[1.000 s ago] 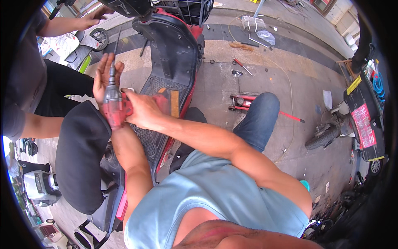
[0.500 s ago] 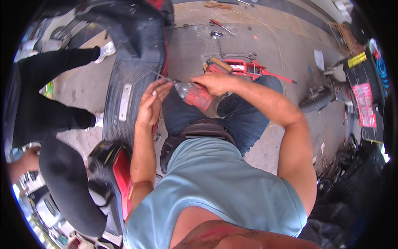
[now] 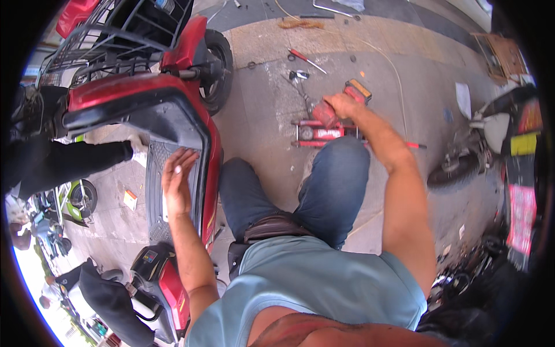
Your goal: The person uses a cordless impact driver to remove and install screws on the front fairing and handlebar area of a red scooter. They work alongside another person who assists with holding parts and adjusting the handlebars.
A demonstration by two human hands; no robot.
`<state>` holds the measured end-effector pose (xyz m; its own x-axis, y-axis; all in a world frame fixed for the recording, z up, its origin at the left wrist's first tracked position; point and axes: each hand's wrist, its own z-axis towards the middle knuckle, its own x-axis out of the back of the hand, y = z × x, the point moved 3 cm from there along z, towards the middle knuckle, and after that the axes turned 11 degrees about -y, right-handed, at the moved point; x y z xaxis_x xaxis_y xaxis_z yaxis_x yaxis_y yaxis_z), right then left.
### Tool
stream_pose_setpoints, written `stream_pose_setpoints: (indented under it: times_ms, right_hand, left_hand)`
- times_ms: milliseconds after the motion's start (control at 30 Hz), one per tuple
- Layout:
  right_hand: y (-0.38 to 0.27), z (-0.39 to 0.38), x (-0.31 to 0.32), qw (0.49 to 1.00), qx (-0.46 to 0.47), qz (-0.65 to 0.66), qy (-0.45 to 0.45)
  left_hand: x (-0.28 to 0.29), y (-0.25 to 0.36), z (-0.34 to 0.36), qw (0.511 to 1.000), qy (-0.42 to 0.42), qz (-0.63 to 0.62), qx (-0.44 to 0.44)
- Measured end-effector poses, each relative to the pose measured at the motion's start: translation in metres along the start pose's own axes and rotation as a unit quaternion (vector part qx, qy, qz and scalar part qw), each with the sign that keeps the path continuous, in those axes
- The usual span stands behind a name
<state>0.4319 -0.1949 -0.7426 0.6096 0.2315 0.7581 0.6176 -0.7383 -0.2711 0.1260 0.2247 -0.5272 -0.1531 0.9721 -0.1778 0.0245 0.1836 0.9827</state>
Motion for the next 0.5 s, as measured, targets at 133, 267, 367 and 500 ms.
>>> stream_pose_setpoints:
  times_ms: [133, 267, 367, 500]
  right_hand:
    - [0.035, 0.077, -0.038, 0.993, 0.068, -0.032, 0.091]
    - [0.052, 0.118, -0.068, 0.995, 0.06, -0.014, 0.072]
    - [0.057, 0.136, -0.084, 0.995, 0.024, -0.099, 0.006]
    - [0.069, 0.149, -0.1, 0.986, 0.022, -0.137, -0.089]
  left_hand:
    - [0.015, 0.027, -0.005, 0.992, 0.107, 0.064, -0.033]
    - [0.01, 0.067, -0.007, 0.973, 0.194, 0.119, -0.034]
    - [0.002, 0.104, -0.018, 0.949, 0.269, 0.153, -0.064]
    - [-0.013, 0.158, -0.02, 0.895, 0.355, 0.246, -0.115]
